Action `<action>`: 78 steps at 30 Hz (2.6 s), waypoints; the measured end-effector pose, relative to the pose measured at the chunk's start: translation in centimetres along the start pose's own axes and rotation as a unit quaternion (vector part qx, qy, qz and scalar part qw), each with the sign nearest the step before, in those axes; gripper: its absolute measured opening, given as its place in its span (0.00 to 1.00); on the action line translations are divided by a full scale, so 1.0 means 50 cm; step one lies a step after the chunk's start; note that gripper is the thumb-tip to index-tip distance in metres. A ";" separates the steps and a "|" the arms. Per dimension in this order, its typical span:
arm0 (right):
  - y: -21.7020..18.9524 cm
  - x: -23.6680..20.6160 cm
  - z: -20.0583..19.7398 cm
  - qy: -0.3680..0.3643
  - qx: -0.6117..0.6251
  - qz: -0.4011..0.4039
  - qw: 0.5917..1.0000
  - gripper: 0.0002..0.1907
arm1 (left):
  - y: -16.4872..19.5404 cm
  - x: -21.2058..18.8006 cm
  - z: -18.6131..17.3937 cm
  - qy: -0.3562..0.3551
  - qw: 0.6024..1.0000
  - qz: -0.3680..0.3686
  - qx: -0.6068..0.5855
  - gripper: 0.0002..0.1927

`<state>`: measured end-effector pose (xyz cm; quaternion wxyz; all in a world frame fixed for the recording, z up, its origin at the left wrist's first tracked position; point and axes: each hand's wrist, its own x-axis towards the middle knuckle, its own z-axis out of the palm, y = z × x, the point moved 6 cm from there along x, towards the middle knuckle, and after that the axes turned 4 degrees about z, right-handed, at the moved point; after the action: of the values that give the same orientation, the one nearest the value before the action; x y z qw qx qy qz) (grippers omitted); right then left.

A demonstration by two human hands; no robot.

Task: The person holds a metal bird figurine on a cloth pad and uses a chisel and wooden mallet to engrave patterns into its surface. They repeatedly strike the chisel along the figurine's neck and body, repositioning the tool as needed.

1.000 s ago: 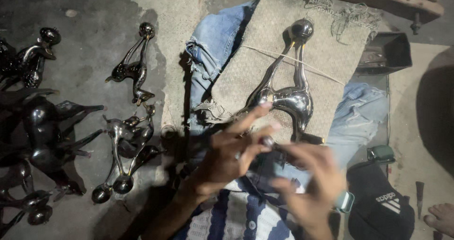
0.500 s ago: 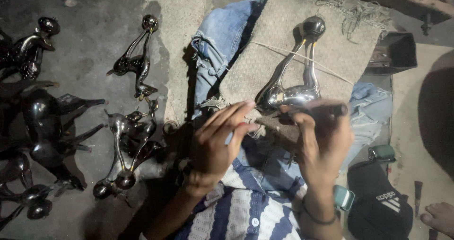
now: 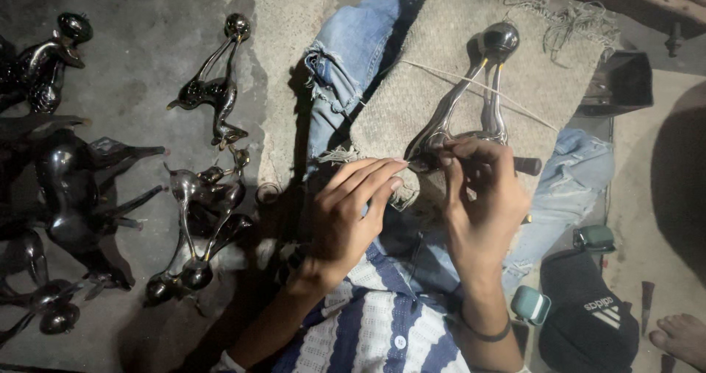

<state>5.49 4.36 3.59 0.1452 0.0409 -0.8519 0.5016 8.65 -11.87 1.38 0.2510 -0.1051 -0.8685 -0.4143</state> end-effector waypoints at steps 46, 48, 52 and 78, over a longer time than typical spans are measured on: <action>-0.047 -0.022 0.019 -0.009 -0.149 -0.094 0.984 0.11 | -0.028 -0.016 -0.011 0.048 0.996 0.035 -0.069 0.12; -0.051 -0.030 0.018 -0.008 -0.139 -0.097 0.985 0.11 | -0.028 -0.015 -0.011 0.059 0.995 0.038 -0.068 0.12; -0.057 -0.041 0.024 -0.005 -0.068 -0.103 0.992 0.10 | -0.028 -0.015 -0.012 0.066 0.994 0.048 -0.067 0.14; 0.003 -0.102 0.038 0.109 -0.163 -0.119 0.973 0.11 | -0.027 -0.020 -0.015 0.073 0.994 0.057 -0.066 0.14</action>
<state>9.96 2.41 1.16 0.3007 0.0633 -0.8902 0.3365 9.22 -13.27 0.35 0.3294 -0.1407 -0.8113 -0.4621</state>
